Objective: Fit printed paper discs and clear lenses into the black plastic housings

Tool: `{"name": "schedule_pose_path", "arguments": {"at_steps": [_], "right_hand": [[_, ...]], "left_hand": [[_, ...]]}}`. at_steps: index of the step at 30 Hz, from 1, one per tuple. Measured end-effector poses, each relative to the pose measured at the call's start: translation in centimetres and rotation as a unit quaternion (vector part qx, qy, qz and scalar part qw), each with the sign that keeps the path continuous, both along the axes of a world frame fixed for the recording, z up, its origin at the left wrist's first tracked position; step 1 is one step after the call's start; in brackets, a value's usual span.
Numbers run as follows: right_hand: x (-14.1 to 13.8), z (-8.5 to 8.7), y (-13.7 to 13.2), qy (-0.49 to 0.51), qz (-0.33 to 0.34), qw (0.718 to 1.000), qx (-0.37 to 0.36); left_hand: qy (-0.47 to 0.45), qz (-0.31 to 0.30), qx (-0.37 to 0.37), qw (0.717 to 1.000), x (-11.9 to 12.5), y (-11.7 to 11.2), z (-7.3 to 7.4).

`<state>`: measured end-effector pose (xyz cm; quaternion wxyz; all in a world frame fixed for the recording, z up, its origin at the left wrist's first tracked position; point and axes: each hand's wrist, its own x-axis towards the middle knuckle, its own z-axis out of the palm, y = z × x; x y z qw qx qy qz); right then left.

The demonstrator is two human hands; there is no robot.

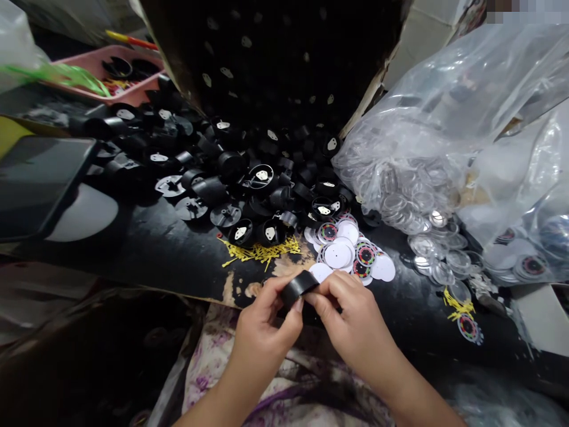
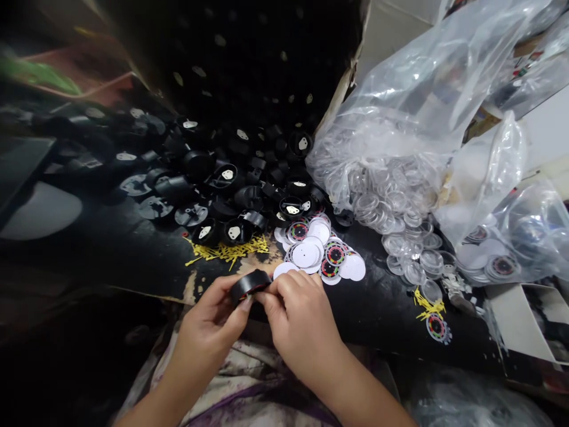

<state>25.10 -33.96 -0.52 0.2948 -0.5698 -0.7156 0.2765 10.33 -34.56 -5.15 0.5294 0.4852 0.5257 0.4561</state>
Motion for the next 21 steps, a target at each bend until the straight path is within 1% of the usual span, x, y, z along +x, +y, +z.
{"name": "schedule_pose_path", "arguments": {"at_steps": [2,5,8,10,12,13,15,18,19,20,21], "right_hand": [[0.1,-0.1,0.1,-0.003,-0.009,1.000,-0.006],[0.4,-0.1,0.4,-0.014,0.003,1.000,0.010],[0.7,0.0,0.8,-0.047,0.046,0.995,0.077],[0.7,-0.1,1.1,-0.094,0.064,0.986,0.121],[0.7,-0.2,1.4,-0.142,0.071,0.976,0.150],[0.6,-0.2,1.5,-0.162,0.074,0.971,0.159],[0.4,-0.2,1.6,-0.186,0.074,0.965,0.169],[-0.1,0.0,1.6,-0.172,0.036,0.974,0.140],[-0.2,0.1,1.6,-0.159,0.016,0.980,0.118],[0.0,0.2,1.6,-0.144,0.000,0.985,0.093],[0.3,0.3,1.8,-0.127,0.000,0.990,0.066]], "left_hand": [[-0.014,-0.021,-0.019,1.000,-0.1,0.1,-0.2],[-0.094,-0.053,-0.078,0.991,-0.1,0.7,-0.5],[-0.135,-0.062,-0.114,0.982,-0.3,1.1,-0.7],[-0.130,-0.071,-0.124,0.981,-0.5,1.2,-0.7],[-0.118,-0.072,-0.139,0.981,-0.6,1.0,-0.4],[-0.117,-0.059,-0.155,0.979,-0.4,0.9,-0.2],[-0.145,-0.005,-0.213,0.966,0.1,0.6,0.2],[-0.220,0.100,-0.320,0.916,1.0,0.3,0.3],[-0.228,0.119,-0.334,0.907,1.3,0.3,0.2],[-0.220,0.120,-0.330,0.910,1.4,0.4,-0.1],[-0.202,0.107,-0.311,0.923,1.5,0.5,-0.3]]}}
